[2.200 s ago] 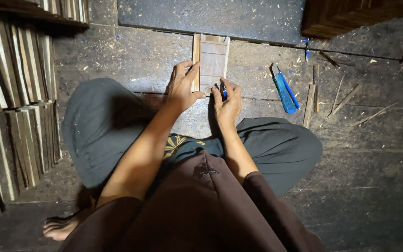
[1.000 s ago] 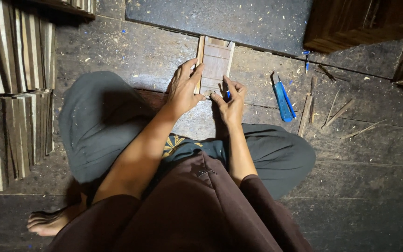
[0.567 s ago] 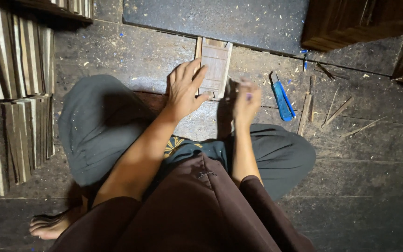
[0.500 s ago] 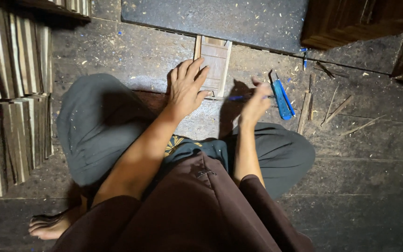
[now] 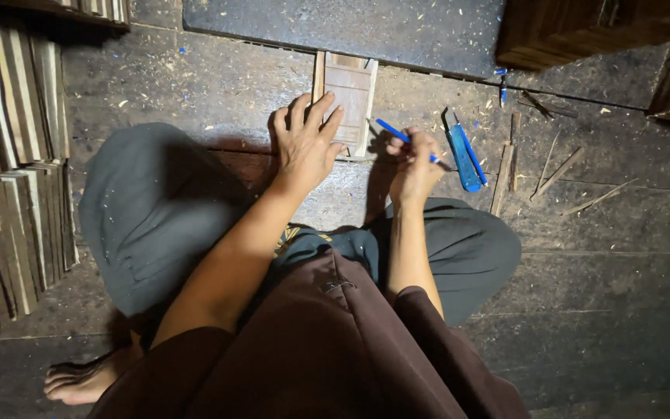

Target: Marking wooden boards with a pen using a wooden template for precision.

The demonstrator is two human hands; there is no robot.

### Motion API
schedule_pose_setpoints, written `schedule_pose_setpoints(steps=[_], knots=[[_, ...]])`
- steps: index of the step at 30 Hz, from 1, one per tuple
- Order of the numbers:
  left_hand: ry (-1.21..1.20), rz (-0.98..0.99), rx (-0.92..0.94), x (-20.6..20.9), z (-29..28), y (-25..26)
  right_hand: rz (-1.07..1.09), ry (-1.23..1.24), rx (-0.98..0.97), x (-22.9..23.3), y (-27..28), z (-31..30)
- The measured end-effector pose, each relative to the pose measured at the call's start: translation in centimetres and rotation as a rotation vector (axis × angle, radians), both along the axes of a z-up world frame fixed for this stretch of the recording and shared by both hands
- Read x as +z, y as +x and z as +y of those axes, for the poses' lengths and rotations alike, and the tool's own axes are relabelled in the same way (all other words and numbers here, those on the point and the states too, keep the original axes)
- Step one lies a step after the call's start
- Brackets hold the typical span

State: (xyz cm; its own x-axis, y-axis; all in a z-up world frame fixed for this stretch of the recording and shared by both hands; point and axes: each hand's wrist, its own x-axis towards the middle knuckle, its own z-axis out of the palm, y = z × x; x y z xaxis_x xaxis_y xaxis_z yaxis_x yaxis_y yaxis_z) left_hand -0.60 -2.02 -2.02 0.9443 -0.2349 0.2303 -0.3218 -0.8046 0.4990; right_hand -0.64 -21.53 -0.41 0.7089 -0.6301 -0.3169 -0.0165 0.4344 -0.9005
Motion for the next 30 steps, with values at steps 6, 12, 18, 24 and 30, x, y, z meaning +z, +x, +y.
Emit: schedule_pose_setpoints(steps=[6,12,18,24,30], knots=[[0.020,-0.008,0.030,0.7,-0.2,0.1,-0.117,-0.677,0.318,-0.6,0.1,1.0],[0.048,0.021,0.041,0.3,-0.3,0.4,-0.244,-0.990,0.463,0.6,4.0,1.5],[0.093,0.145,0.038,0.5,-0.5,0.4,-0.289,-1.047,0.566,0.6,7.5,-0.2],[0.115,0.140,0.037,0.2,-0.7,0.8,-0.168,-1.001,0.739,2.7,2.1,-0.9],[0.094,0.087,0.042,-0.5,-0.7,0.6,-0.083,-1.114,0.630,2.0,-0.2,0.2]])
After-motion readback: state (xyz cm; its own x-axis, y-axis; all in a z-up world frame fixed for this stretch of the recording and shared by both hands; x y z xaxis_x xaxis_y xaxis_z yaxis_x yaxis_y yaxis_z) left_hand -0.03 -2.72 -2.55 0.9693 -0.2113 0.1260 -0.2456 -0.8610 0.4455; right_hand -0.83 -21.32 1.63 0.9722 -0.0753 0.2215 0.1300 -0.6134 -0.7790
